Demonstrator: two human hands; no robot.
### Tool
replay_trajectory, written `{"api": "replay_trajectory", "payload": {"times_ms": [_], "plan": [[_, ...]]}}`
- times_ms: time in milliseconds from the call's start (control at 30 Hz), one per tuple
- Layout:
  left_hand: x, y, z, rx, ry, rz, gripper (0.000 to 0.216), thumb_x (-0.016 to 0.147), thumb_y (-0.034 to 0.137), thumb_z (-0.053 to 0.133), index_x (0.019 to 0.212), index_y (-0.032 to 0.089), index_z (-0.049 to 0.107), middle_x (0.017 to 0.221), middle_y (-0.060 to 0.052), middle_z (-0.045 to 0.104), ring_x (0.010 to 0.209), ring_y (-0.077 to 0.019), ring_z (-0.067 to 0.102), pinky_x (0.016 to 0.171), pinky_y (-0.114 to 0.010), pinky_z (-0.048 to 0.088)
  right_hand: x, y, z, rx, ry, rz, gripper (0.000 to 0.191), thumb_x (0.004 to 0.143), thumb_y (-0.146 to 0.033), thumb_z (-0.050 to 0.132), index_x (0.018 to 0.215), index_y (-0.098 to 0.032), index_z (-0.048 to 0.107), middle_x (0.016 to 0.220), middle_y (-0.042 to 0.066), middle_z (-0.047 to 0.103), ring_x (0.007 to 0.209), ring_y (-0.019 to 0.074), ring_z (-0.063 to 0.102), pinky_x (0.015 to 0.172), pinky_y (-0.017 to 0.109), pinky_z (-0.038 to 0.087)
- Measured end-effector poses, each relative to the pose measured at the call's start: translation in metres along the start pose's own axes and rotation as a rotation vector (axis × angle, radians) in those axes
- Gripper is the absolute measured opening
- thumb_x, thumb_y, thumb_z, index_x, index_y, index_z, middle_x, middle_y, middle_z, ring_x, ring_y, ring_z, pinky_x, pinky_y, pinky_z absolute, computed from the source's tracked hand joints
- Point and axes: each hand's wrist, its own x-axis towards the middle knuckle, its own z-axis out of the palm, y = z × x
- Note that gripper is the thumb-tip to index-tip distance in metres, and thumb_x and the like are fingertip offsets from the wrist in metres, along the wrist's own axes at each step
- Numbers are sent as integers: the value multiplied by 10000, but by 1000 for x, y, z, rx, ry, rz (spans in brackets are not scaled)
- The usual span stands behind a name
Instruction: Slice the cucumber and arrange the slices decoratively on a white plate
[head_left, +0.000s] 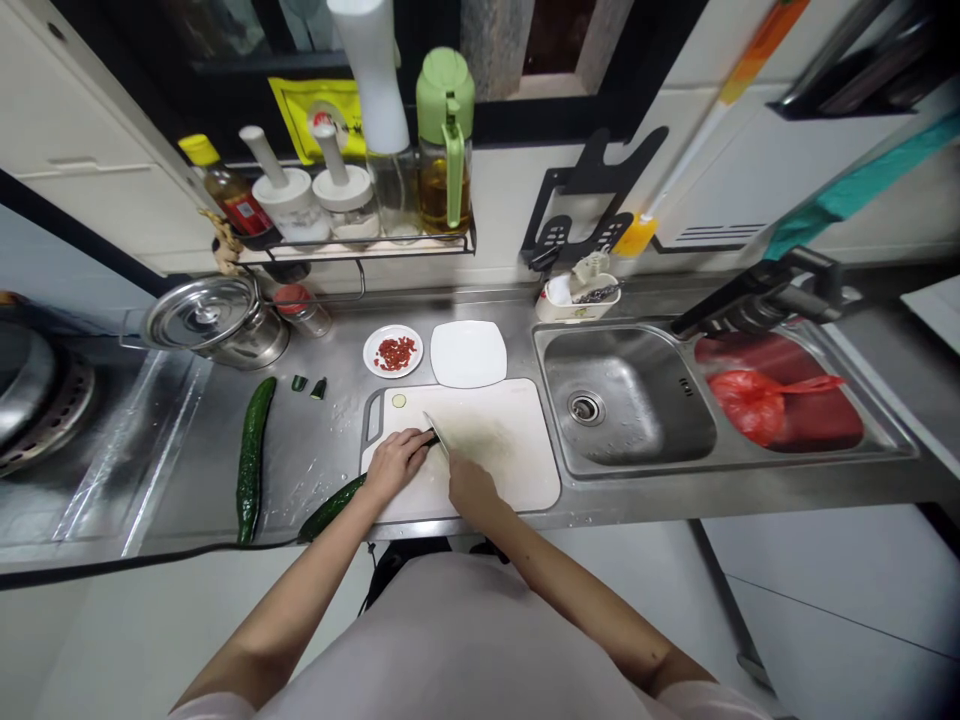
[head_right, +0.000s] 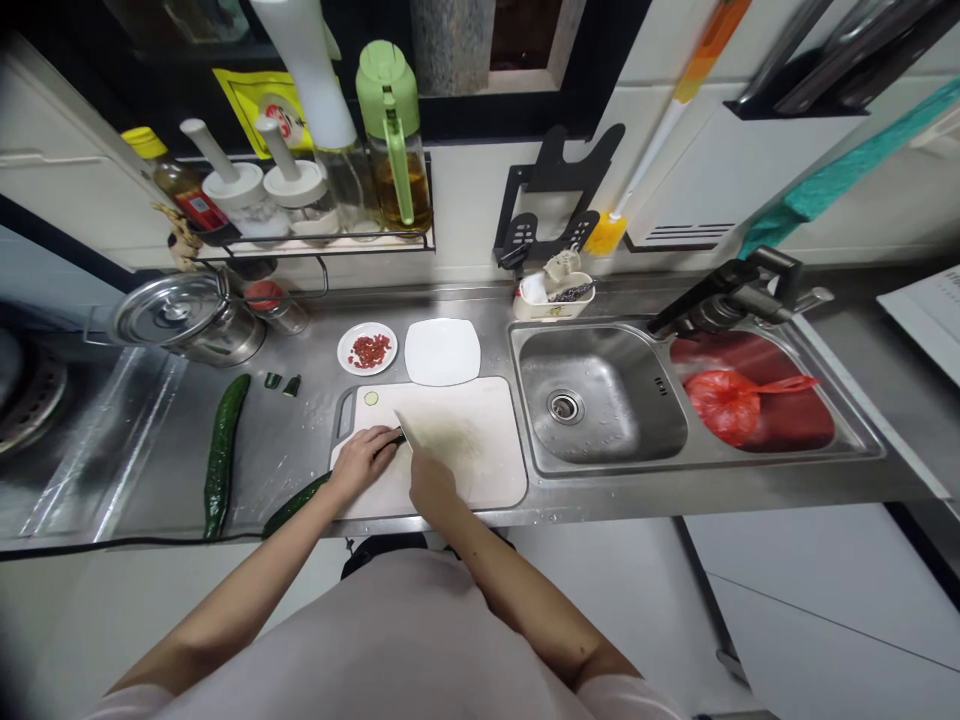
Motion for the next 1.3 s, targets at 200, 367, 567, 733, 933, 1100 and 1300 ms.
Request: {"api": "replay_trajectory", "payload": {"times_ms": [200,367,567,733,933,1100,1300], "plan": [[0,0,-1,-8,-9,-3,327,953,314,474,1243,284,622,1131,-39,656,957,-172,611,860,-313,499,6,-1,4,3,18,-15,432,902,-52,378,1315,-91,500,1085,175,680,1060,233,645,866,295,473],[1,-1,-1,-14,-14,-4,333,957,322,463,1250,288,618,1134,-40,654,970,-173,611,868,-314,499,12,-1,9,36,53,-23,414,889,-50,366,1271,-90,520,1053,171,688,1042,240,650,855,303,472],[1,-3,1,10,-17,-3,332,956,318,464,1248,285,618,1127,-37,654,967,-173,606,878,-313,490,14,1,17,76,98,-18,392,889,-61,359,1243,-99,522,1018,156,691,1003,233,653,830,289,461],[-2,4,0,92,-26,-39,340,956,323,457,1261,286,604,1129,-38,652,962,-170,602,870,-295,479,16,7,18,86,116,-12,355,912,-87,342,1222,-103,515,982,150,682,962,230,650,795,294,459],[-3,12,-2,144,-44,-112,351,952,354,457,1272,286,584,1131,-42,657,980,-187,613,853,-294,474,14,20,11,-5,147,-56,291,944,-147,359,1184,-106,519,972,143,666,909,216,640,756,294,452],[-4,15,-9,88,-72,-173,394,936,409,484,1300,280,560,1137,-47,667,1020,-203,618,864,-297,477,6,32,9,-102,196,-64,274,946,-114,346,1155,-132,522,977,123,653,877,194,633,730,284,448],[-8,14,-13,-48,29,-286,369,966,366,413,1258,250,605,1174,-68,669,1065,-212,614,942,-333,467,-9,46,0,-282,266,4,334,928,-71,333,1165,-191,535,1010,91,619,793,170,630,648,263,402]]}}
